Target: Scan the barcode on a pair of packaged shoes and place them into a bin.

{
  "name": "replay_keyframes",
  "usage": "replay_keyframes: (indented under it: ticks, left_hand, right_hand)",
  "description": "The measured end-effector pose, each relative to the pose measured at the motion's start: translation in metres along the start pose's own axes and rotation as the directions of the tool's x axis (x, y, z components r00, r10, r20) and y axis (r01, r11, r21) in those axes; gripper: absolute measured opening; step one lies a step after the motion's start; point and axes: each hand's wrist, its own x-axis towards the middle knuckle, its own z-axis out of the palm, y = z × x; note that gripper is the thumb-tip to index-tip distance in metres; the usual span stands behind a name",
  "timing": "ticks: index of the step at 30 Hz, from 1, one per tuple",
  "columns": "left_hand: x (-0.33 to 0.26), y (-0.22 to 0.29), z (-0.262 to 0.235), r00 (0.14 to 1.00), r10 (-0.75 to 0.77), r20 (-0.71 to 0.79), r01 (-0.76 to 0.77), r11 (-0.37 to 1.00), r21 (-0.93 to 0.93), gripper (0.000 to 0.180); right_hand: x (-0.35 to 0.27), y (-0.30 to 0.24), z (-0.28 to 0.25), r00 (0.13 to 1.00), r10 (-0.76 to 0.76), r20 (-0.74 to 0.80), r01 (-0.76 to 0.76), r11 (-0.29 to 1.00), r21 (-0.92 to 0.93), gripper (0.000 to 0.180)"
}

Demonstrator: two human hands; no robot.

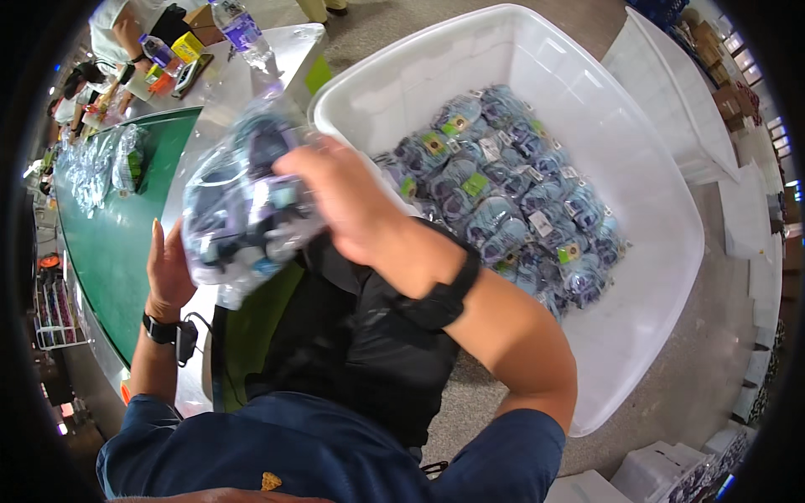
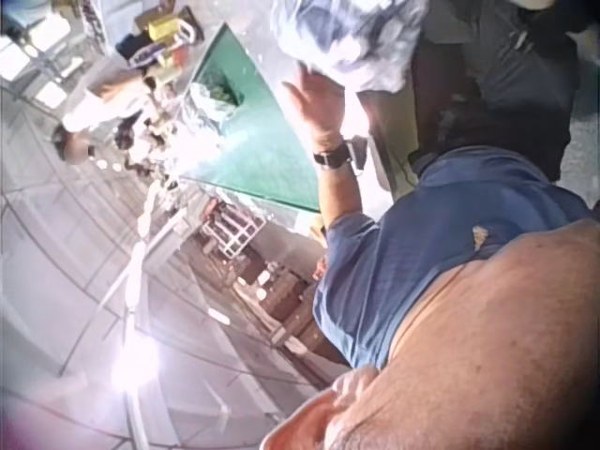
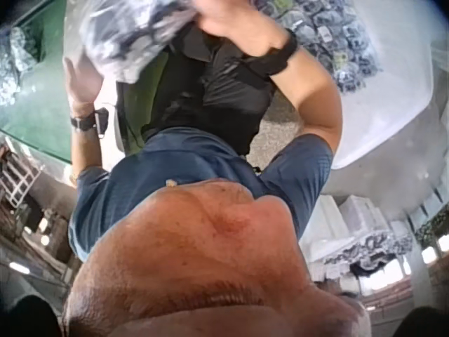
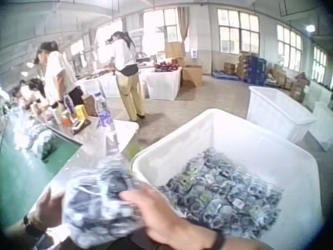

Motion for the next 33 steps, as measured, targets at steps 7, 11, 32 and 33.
replay_keyframes:
  ticks: [7,11,32,33]
  left_hand:
    - [0.009,-0.018,-0.070,0.911,0.154,-0.382,-0.031,0.950,0.309,0.053]
    - [0.014,-0.029,-0.074,0.891,0.292,-0.347,-0.128,0.896,0.426,0.040]
    - [0.012,-0.035,-0.089,0.822,0.354,-0.445,-0.009,0.791,0.612,0.030]
    - [0.011,-0.033,-0.087,0.815,0.360,-0.454,-0.004,0.788,0.616,0.029]
  right_hand:
    - [-0.163,-0.079,-0.183,0.700,-0.465,-0.542,0.206,0.858,-0.471,0.030]
    - [-0.252,-0.083,-0.262,0.536,-0.215,-0.816,0.078,0.976,-0.206,0.035]
    - [-0.281,0.070,-0.476,0.175,0.219,-0.960,-0.628,0.776,0.063,0.079]
    - [-0.262,0.077,-0.469,0.211,0.236,-0.948,-0.642,0.765,0.048,0.087]
